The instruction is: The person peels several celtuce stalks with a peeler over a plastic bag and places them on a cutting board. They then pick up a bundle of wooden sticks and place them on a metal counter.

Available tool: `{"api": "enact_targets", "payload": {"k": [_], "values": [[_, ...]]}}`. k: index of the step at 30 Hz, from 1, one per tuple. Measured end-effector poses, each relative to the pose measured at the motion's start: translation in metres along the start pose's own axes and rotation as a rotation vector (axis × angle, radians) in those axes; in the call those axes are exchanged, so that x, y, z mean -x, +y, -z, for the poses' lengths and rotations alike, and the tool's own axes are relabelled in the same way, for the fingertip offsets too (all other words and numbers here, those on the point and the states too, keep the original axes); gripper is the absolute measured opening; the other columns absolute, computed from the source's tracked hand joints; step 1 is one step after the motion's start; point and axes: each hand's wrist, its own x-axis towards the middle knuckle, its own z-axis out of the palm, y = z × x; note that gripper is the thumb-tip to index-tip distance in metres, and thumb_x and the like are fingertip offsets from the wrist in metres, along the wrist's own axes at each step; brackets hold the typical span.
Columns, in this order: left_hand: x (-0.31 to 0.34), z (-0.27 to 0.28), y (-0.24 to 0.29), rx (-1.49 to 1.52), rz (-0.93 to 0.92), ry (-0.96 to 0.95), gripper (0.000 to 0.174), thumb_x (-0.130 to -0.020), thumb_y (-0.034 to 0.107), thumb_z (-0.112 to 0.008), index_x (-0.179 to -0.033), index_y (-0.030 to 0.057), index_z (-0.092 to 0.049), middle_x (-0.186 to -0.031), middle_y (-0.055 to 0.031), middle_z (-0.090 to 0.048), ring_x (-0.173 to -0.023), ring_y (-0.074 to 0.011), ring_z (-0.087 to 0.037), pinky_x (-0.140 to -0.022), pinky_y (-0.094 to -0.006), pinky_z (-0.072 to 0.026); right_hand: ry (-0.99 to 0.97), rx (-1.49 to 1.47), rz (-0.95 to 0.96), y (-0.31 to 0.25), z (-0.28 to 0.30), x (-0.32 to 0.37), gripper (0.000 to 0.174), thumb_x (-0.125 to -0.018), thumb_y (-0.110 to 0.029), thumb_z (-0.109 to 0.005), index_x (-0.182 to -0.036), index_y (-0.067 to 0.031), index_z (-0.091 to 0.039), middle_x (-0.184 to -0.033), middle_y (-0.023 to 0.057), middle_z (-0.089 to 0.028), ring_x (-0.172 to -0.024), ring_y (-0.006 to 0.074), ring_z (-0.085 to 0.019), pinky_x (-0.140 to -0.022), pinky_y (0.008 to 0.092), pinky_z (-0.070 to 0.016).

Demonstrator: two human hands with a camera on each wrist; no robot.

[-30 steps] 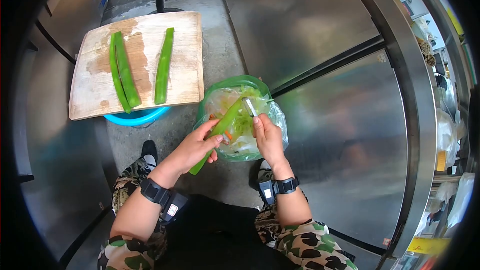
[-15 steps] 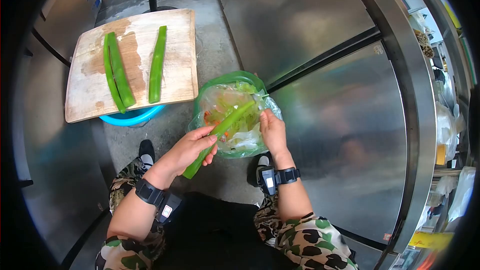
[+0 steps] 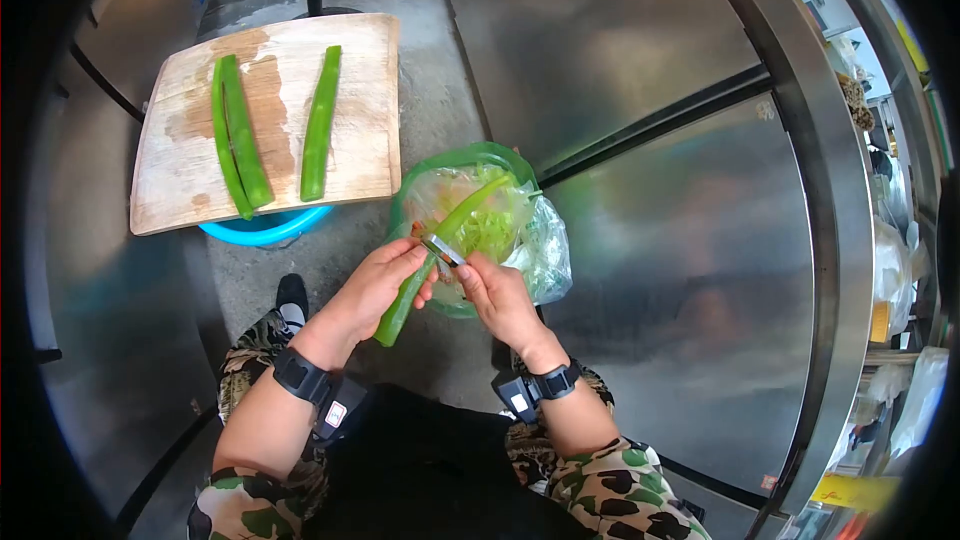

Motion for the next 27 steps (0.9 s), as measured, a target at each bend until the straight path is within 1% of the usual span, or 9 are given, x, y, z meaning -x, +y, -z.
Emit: {"api": "enact_targets", "payload": {"k": [4,5,8,11,14,18,21,24,27], "values": [[0.003,0.000,0.002,-0.044,0.029,-0.047,0.029,-0.100,0.025,-0.045,-0.115,0.0006,-0.052,-0.087,-0.0051,-0.057,-0.067,-0.0106,-0.053,-0.058,-0.0226,-0.0456,0.183,0.109,-0.115,0.024,0.007,-0.010,0.025,-0.098,-0.029,-0.049,-0.089,-0.0067,-0.054,-0.068,0.0210,-0.058,-0.065,0.0422,-0.058,-0.054,0.0466,-0.0438],[0.005,-0.001,0.002,-0.055,0.032,-0.059,0.030,-0.100,0.025,-0.045,-0.115,0.0005,-0.052,-0.086,-0.0053,-0.057,-0.067,-0.0106,-0.053,-0.057,-0.0226,-0.0452,0.204,0.122,-0.232,0.034,0.014,-0.016,0.026,-0.098,-0.030,-0.048,-0.089,-0.0069,-0.055,-0.069,0.0213,-0.058,-0.066,0.0426,-0.058,-0.055,0.0470,-0.0442],[0.008,0.000,0.001,-0.016,0.074,-0.058,0.030,-0.100,0.025,-0.045,-0.117,0.0011,-0.051,-0.085,-0.0061,-0.056,-0.066,-0.0111,-0.052,-0.056,-0.0228,-0.0447,0.390,0.242,-0.221,0.058,0.030,-0.021,0.032,-0.100,-0.029,-0.047,-0.081,-0.0043,-0.054,-0.057,0.0063,-0.052,-0.050,0.0164,-0.050,-0.050,0.0326,-0.0417],[0.015,-0.001,0.010,0.070,0.081,0.011,0.029,-0.100,0.024,-0.045,-0.119,0.0025,-0.049,-0.086,-0.0070,-0.056,-0.067,-0.0118,-0.053,-0.056,-0.0232,-0.0449,0.509,0.163,-0.271,0.072,0.038,-0.021,0.033,-0.101,-0.030,-0.046,-0.080,-0.0050,-0.054,-0.057,0.0015,-0.051,-0.050,0.0105,-0.049,-0.048,0.0295,-0.0402],[0.014,0.002,0.011,0.152,0.077,0.042,0.029,-0.100,0.023,-0.045,-0.121,0.0041,-0.047,-0.088,-0.0073,-0.056,-0.067,-0.0124,-0.054,-0.056,-0.0232,-0.0452,0.356,-0.100,-0.266,0.042,0.041,-0.017,0.033,-0.101,-0.031,-0.046,-0.079,-0.0063,-0.053,-0.058,-0.0021,-0.049,-0.051,0.0062,-0.046,-0.047,0.0259,-0.0380],[0.013,-0.002,0.014,0.225,0.106,0.021,0.027,-0.099,0.020,-0.047,-0.121,0.0037,-0.047,-0.091,-0.0072,-0.057,-0.068,-0.0130,-0.054,-0.056,-0.0233,-0.0460,0.083,-0.043,-0.025,0.002,0.015,-0.005,0.028,-0.100,-0.026,-0.048,-0.080,-0.0064,-0.053,-0.058,0.0008,-0.049,-0.052,0.0097,-0.047,-0.049,0.0277,-0.0397],[0.010,0.001,0.007,0.159,0.082,-0.016,0.028,-0.098,0.019,-0.049,-0.121,0.0026,-0.048,-0.092,-0.0071,-0.057,-0.068,-0.0131,-0.055,-0.058,-0.0235,-0.0467,0.005,-0.010,0.062,-0.001,0.000,-0.005,0.027,-0.099,-0.025,-0.050,-0.082,-0.0052,-0.053,-0.060,0.0035,-0.051,-0.053,0.0131,-0.048,-0.052,0.0294,-0.0413],[0.011,0.001,0.008,0.025,0.015,-0.076,0.030,-0.098,0.017,-0.048,-0.124,0.0009,-0.047,-0.093,-0.0073,-0.057,-0.070,-0.0131,-0.056,-0.059,-0.0235,-0.0474,0.132,0.083,-0.073,0.016,0.007,-0.013,0.023,-0.097,-0.027,-0.051,-0.089,-0.0062,-0.054,-0.067,0.0193,-0.056,-0.061,0.0416,-0.055,-0.052,0.0438,-0.0426],[0.014,-0.001,0.010,0.042,0.059,-0.124,0.033,-0.099,0.017,-0.048,-0.126,-0.0002,-0.047,-0.094,-0.0085,-0.059,-0.070,-0.0135,-0.056,-0.060,-0.0242,-0.0487,0.379,0.091,-0.184,0.040,0.028,-0.023,0.030,-0.100,-0.029,-0.047,-0.083,-0.0048,-0.053,-0.058,0.0078,-0.051,-0.051,0.0203,-0.049,-0.050,0.0339,-0.0412]]}}
